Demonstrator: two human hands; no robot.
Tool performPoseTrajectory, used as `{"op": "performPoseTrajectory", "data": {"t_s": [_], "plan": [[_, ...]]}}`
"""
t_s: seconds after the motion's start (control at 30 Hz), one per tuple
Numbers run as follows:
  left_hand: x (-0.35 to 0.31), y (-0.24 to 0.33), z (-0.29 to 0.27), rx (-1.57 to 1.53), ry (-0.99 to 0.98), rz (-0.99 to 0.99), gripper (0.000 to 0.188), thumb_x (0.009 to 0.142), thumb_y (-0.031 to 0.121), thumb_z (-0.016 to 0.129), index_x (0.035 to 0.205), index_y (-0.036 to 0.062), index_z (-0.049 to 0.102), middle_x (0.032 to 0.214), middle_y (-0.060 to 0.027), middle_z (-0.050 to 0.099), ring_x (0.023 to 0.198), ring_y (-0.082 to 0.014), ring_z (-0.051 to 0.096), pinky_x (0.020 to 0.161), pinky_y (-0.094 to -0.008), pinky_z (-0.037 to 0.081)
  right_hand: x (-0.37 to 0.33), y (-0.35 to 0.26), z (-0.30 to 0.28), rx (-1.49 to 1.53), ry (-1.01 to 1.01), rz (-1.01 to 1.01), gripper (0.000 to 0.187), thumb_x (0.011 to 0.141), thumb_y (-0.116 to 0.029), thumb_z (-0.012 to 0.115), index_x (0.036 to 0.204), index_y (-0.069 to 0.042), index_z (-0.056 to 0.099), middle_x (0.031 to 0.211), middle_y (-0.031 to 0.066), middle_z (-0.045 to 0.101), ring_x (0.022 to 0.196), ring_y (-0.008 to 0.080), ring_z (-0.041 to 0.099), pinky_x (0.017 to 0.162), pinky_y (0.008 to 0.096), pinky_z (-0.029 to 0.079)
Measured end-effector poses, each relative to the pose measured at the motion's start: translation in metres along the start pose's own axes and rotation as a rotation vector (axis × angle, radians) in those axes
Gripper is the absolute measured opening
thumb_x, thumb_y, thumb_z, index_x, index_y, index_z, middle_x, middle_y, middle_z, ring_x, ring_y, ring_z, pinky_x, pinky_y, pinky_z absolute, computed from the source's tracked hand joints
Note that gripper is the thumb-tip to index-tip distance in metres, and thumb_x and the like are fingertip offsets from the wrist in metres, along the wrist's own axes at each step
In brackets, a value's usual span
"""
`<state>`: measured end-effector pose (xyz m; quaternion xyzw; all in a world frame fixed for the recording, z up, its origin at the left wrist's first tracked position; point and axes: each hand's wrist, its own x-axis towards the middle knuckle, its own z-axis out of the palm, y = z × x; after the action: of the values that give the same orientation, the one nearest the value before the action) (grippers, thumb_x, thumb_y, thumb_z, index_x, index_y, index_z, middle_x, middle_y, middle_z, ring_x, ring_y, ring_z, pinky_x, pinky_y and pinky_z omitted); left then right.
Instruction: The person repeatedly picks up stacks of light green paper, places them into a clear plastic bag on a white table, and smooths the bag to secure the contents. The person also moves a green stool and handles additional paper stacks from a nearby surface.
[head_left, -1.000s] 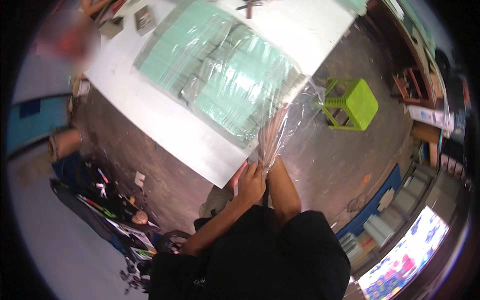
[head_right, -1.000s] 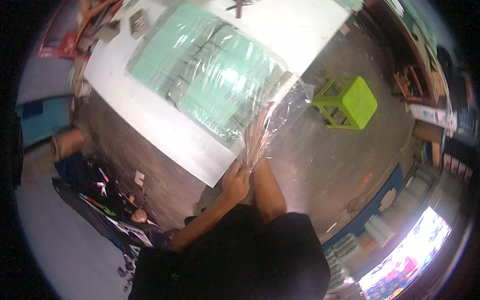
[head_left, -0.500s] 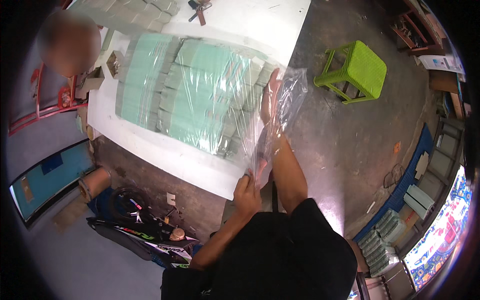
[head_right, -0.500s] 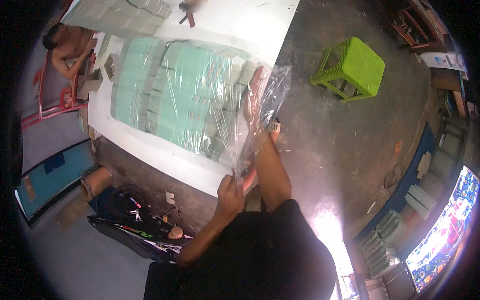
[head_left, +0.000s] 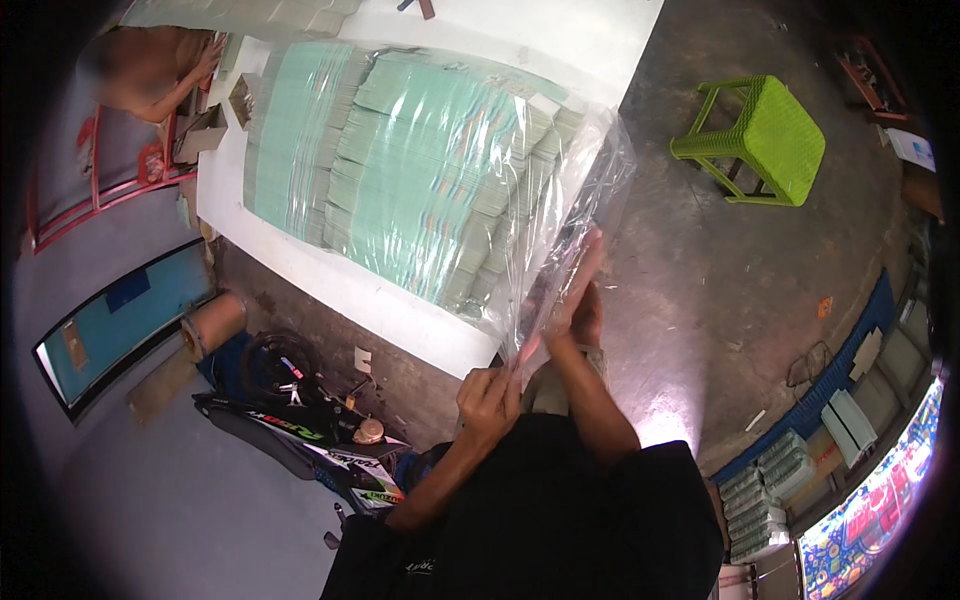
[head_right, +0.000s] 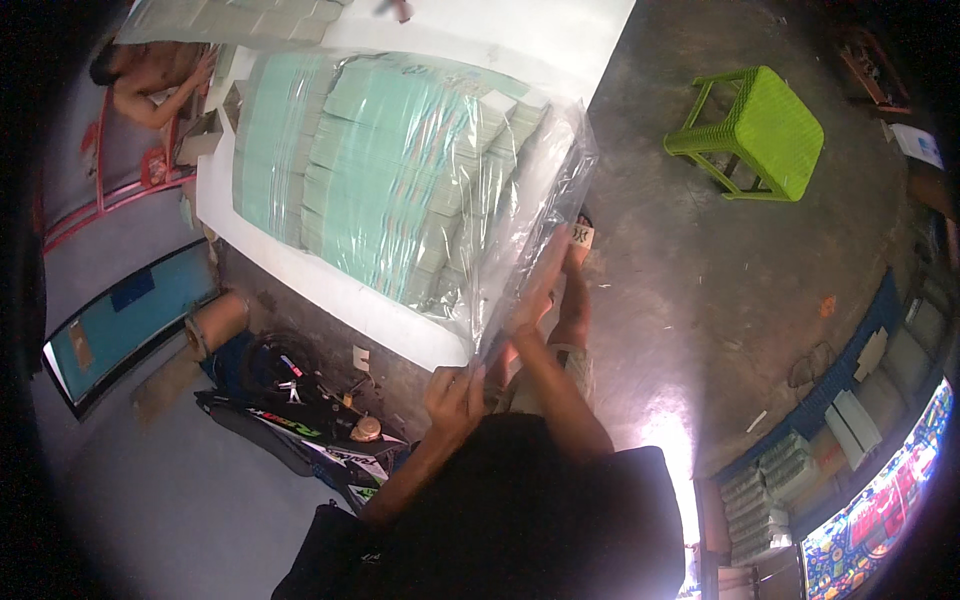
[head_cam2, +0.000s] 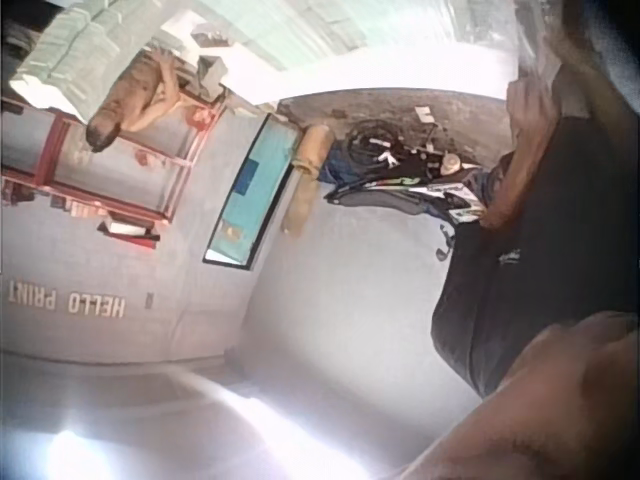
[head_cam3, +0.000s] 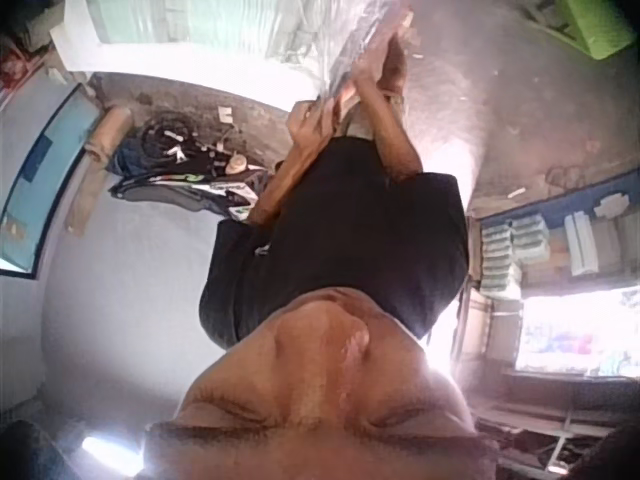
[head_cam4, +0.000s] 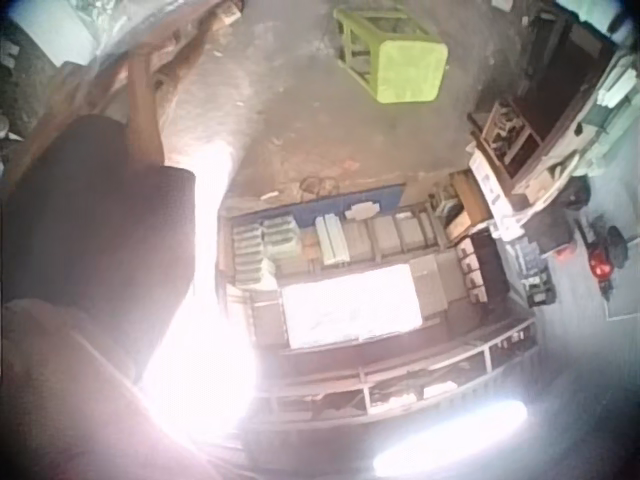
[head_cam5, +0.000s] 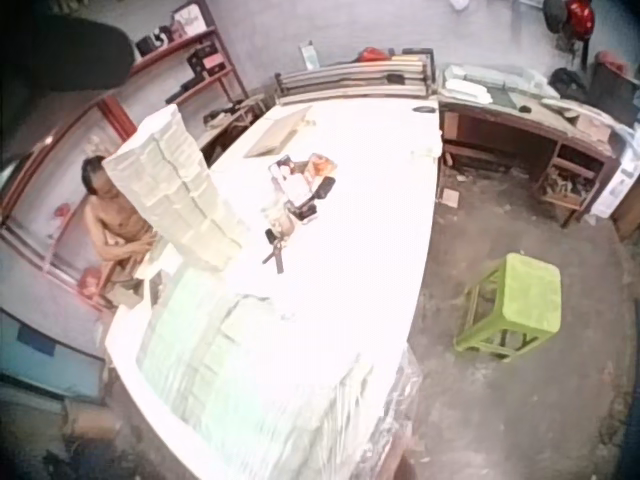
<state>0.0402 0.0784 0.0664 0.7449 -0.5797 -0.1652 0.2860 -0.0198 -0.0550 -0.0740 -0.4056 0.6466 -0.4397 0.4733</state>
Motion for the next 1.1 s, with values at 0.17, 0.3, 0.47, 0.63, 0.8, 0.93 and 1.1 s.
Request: {"op": "performPoseTrajectory", "data": {"t_s": [0.17,0.3,0.47,0.63,0.8,0.93,1.1], "plan": [[-0.01,0.006,0.006,-0.056,-0.043,0.012,0.014,0.085,0.0,0.076,0.099,-0.0023,0.076,0.072,-0.0115,0.061,0.062,-0.0259,0.059,0.053,-0.0375,0.047,-0.038,-0.002,0.018,0.011,-0.043,-0.01,0.078,0.106,-0.05,0.043,0.165,-0.011,0.01,0.171,0.0137,0.007,0.157,0.0309,0.009,0.128,0.0475,0.009],[-0.01,0.02,0.015,-0.129,-0.043,0.067,0.019,0.084,-0.001,0.077,0.103,-0.0042,0.074,0.069,-0.0103,0.057,0.059,-0.0258,0.056,0.053,-0.0374,0.044,-0.027,0.003,0.023,0.029,-0.048,-0.08,0.081,0.105,-0.053,0.043,0.165,-0.012,0.008,0.172,0.0132,0.005,0.158,0.0308,0.007,0.128,0.0478,0.008],[-0.015,0.015,0.014,-0.188,-0.021,0.06,0.013,0.085,0.0,0.075,0.098,-0.0035,0.074,0.073,-0.0113,0.061,0.061,-0.0269,0.058,0.055,-0.0377,0.047,-0.006,0.004,0.024,0.063,-0.089,-0.137,0.084,0.104,-0.055,0.044,0.166,-0.013,0.005,0.172,0.0126,0.002,0.158,0.0307,0.005,0.128,0.0482,0.007],[-0.014,0.014,0.009,-0.192,-0.016,0.039,0.012,0.086,0.001,0.074,0.097,-0.0027,0.074,0.076,-0.0125,0.063,0.065,-0.029,0.062,0.058,-0.0387,0.051,0.036,-0.009,0.037,0.192,-0.126,-0.226,0.087,0.104,-0.058,0.044,0.166,-0.014,0.003,0.173,0.0119,-0.001,0.159,0.0305,0.002,0.128,0.0486,0.005],[-0.018,0.014,0.009,-0.194,0.006,0.071,0.011,0.087,0.003,0.073,0.096,-0.0028,0.073,0.076,-0.0114,0.062,0.065,-0.0299,0.061,0.059,-0.0396,0.051,0.108,-0.016,0.065,0.391,-0.188,-0.286,0.09,0.103,-0.061,0.045,0.166,-0.015,0.0,0.173,0.0113,-0.004,0.159,0.0304,0.0,0.128,0.049,0.004],[-0.008,0.009,0.014,-0.234,-0.02,0.083,0.012,0.087,0.005,0.074,0.096,-0.0017,0.073,0.078,-0.0117,0.064,0.07,-0.0315,0.065,0.063,-0.0405,0.054,0.159,-0.011,0.069,0.502,-0.243,-0.342,0.093,0.102,-0.064,0.045,0.167,-0.016,-0.001,0.174,0.0108,-0.007,0.16,0.0303,-0.002,0.128,0.0493,0.003],[-0.001,0.014,0.006,-0.139,-0.076,0.078,0.012,0.087,0.006,0.074,0.097,-0.0016,0.074,0.077,-0.0117,0.064,0.072,-0.0305,0.067,0.066,-0.0382,0.057,0.172,-0.013,0.071,0.468,-0.276,-0.198,0.086,0.107,-0.054,0.044,0.166,-0.016,-0.007,0.174,0.0115,-0.008,0.16,0.0319,-0.004,0.128,0.0489,0.002]]}}
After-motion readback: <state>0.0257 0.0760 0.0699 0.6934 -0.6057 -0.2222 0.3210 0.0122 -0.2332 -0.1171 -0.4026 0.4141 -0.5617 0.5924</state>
